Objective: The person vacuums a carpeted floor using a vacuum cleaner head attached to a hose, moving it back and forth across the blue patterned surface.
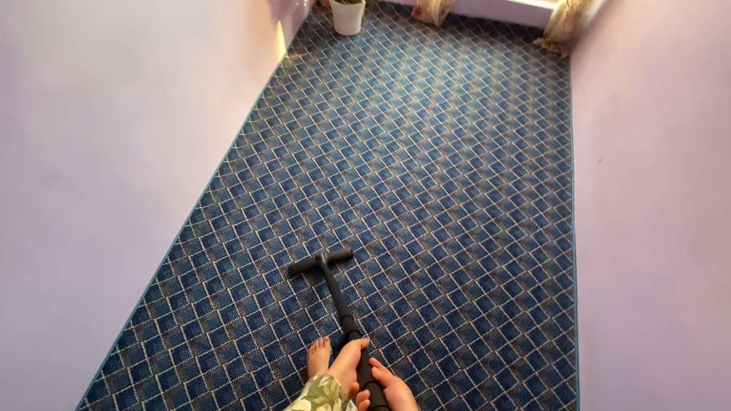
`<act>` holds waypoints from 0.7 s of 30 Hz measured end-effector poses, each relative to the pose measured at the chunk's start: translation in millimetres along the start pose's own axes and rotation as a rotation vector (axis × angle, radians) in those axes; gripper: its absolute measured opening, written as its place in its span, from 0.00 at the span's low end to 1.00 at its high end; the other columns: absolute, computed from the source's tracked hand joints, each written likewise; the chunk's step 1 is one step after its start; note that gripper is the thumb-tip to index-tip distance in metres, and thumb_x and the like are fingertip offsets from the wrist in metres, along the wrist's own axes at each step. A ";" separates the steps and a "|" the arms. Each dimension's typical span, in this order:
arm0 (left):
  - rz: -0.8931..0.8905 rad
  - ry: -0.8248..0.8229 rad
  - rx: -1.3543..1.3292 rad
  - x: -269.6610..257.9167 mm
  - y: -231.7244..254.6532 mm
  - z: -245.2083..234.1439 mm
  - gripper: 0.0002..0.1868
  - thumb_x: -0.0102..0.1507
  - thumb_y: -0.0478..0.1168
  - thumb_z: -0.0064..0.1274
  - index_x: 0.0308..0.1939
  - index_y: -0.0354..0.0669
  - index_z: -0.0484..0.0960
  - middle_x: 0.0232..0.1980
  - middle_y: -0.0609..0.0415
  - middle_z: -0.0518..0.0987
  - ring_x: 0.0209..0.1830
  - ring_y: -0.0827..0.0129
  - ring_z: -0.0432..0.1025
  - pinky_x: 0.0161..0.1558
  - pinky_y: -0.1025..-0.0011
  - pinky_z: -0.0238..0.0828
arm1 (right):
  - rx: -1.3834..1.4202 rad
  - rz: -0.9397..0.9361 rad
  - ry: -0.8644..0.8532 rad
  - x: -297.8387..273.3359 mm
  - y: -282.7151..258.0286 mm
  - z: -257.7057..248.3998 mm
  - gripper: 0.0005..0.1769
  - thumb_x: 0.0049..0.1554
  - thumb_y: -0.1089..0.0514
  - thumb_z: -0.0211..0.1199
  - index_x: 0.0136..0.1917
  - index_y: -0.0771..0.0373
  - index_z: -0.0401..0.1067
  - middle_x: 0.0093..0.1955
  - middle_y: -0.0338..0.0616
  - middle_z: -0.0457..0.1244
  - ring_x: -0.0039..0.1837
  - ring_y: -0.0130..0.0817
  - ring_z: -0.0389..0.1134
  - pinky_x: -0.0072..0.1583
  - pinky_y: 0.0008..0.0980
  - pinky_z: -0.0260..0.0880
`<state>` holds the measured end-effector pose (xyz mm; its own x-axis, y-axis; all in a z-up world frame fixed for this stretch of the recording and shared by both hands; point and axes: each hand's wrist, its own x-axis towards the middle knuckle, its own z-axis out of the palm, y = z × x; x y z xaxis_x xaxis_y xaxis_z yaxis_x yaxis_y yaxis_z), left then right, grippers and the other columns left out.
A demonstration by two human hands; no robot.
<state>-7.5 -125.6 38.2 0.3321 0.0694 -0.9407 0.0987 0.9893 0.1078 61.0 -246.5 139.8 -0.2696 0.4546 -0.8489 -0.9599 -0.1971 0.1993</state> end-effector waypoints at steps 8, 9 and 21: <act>0.065 0.057 0.042 24.0 66.5 -3.3 0.23 0.62 0.56 0.58 0.44 0.40 0.77 0.42 0.47 0.82 0.40 0.57 0.74 0.48 0.57 0.72 | 0.002 -0.037 -0.050 32.0 -18.0 48.9 0.21 0.69 0.48 0.48 0.74 0.36 0.62 0.44 0.55 0.64 0.32 0.36 0.63 0.32 0.35 0.70; 0.051 0.053 0.043 28.2 81.3 0.8 0.23 0.62 0.57 0.58 0.43 0.41 0.76 0.40 0.47 0.80 0.39 0.56 0.73 0.47 0.56 0.71 | 0.007 -0.028 -0.043 38.8 -25.6 59.2 0.21 0.69 0.48 0.48 0.73 0.34 0.62 0.44 0.55 0.64 0.32 0.36 0.62 0.32 0.34 0.69; 0.051 -0.012 0.079 35.5 170.2 6.4 0.20 0.62 0.55 0.56 0.39 0.40 0.75 0.35 0.46 0.78 0.35 0.56 0.72 0.43 0.56 0.71 | 0.098 -0.053 -0.072 97.7 -54.0 114.1 0.21 0.68 0.47 0.48 0.73 0.33 0.63 0.44 0.58 0.64 0.32 0.35 0.63 0.32 0.34 0.69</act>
<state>27.1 44.4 25.2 0.3495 0.1173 -0.9296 0.1551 0.9712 0.1808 77.7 -92.4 102.1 -0.2198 0.5236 -0.8231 -0.9749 -0.0871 0.2050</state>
